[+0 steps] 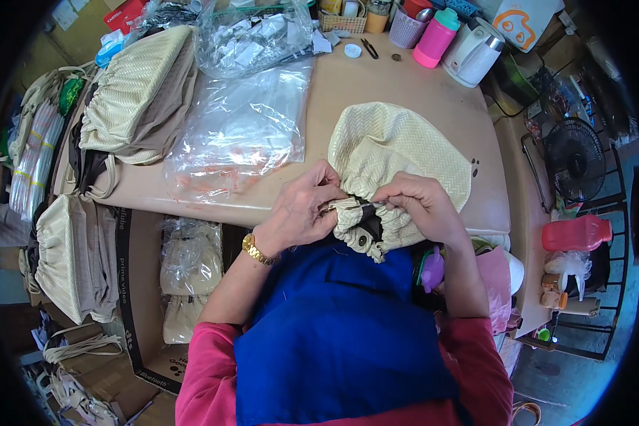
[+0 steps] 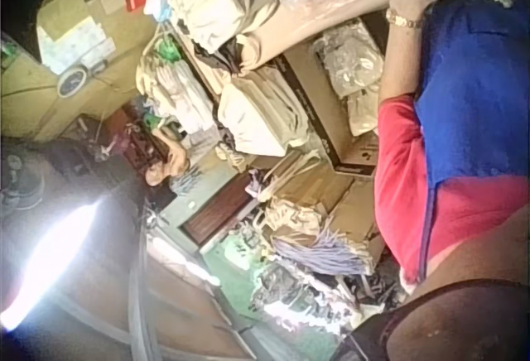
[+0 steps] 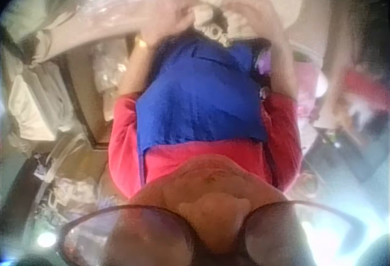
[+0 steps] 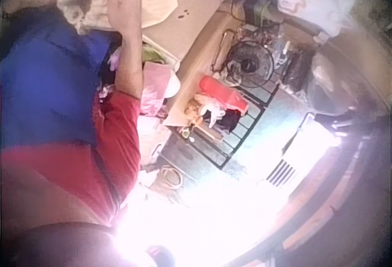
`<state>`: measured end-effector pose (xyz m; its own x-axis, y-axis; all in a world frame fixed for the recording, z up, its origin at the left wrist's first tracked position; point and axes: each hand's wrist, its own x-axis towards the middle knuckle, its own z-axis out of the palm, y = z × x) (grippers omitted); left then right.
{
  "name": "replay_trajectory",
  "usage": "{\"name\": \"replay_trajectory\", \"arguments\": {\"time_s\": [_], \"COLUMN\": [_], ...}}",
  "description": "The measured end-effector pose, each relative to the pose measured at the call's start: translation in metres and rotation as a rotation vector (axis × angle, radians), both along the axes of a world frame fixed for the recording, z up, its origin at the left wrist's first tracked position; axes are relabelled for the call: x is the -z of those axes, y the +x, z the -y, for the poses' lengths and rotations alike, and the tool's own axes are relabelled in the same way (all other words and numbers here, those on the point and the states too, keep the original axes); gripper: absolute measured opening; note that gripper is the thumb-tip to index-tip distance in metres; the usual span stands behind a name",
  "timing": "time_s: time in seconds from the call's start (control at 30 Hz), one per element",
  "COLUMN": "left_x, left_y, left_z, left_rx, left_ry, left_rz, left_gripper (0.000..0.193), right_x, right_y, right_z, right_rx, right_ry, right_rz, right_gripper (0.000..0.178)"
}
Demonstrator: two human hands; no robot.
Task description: The person uses a needle and thread to sew the inner brown lining to the outer cream-colored bag by hand, making stitches along the gathered top edge.
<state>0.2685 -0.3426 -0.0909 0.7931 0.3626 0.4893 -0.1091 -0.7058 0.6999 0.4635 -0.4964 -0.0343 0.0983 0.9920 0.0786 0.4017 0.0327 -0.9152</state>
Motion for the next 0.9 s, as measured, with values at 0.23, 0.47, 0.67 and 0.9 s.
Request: {"name": "replay_trajectory", "arguments": {"time_s": [0.23,0.47,0.67,0.9], "left_x": [-0.002,-0.003,-0.01,-0.012], "left_y": [0.0,0.0,0.0,0.002], "left_z": [-0.001,-0.001,0.001,-0.004], "left_rx": [0.004,0.005,0.002,0.015], "left_ry": [-0.014,-0.019,-0.046,-0.022], "left_rz": [-0.006,-0.002,-0.023,-0.012], "left_gripper": [0.015,0.015,0.014,0.015], "right_x": [0.0,-0.018,-0.02,-0.018], "right_y": [-0.004,-0.02,-0.03,-0.038], "right_z": [0.005,0.006,0.01,0.015], "right_rx": [0.121,0.149,0.151,0.139], "right_ry": [0.257,0.303,0.333,0.327], "right_rz": [0.374,0.797,0.94,0.967], "right_gripper": [0.037,0.039,0.035,0.036]}}
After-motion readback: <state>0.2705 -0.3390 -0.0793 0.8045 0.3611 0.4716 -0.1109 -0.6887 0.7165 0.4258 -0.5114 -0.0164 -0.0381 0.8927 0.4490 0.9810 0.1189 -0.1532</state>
